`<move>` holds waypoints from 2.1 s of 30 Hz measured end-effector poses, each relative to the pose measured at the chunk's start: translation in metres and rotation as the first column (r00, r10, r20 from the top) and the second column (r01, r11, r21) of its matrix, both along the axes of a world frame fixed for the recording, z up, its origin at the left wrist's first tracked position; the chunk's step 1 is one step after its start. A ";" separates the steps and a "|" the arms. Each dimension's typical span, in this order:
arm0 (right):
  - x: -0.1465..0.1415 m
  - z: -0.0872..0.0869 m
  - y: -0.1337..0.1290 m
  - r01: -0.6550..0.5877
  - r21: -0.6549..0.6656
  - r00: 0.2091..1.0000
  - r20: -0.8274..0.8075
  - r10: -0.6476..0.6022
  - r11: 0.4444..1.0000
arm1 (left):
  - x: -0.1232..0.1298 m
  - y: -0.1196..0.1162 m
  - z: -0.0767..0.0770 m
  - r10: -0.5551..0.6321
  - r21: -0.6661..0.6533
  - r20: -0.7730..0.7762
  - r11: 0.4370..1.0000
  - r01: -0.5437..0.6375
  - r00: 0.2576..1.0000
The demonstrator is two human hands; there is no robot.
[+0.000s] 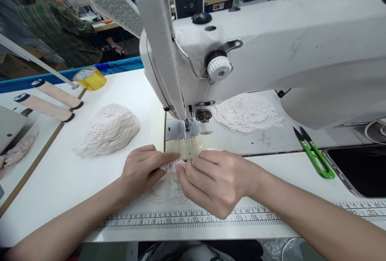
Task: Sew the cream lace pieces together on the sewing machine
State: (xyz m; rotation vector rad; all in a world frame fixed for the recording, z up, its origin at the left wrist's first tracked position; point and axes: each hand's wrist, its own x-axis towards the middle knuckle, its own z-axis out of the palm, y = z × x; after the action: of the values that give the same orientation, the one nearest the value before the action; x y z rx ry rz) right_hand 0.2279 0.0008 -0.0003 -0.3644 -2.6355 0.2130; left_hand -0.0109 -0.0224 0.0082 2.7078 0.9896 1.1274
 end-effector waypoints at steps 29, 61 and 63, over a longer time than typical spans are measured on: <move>-0.020 0.019 0.012 0.582 0.223 0.722 0.300 -0.623 0.782 | 0.017 0.004 0.001 0.212 0.073 -0.364 0.977 -0.199 0.907; -0.021 0.006 0.016 0.563 0.417 0.624 0.351 -0.698 0.713 | 0.016 0.010 -0.007 0.250 -0.013 -0.407 0.960 -0.279 0.878; -0.021 0.007 0.016 0.566 0.435 0.613 0.345 -0.711 0.700 | 0.016 0.012 -0.007 0.255 -0.013 -0.409 0.959 -0.285 0.876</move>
State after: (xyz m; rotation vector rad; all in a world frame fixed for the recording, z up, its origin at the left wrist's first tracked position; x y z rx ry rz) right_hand 0.2068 0.0172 0.0071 -1.4014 -2.7233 -0.5807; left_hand 0.0047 -0.0104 0.0007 2.8675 1.4699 0.5370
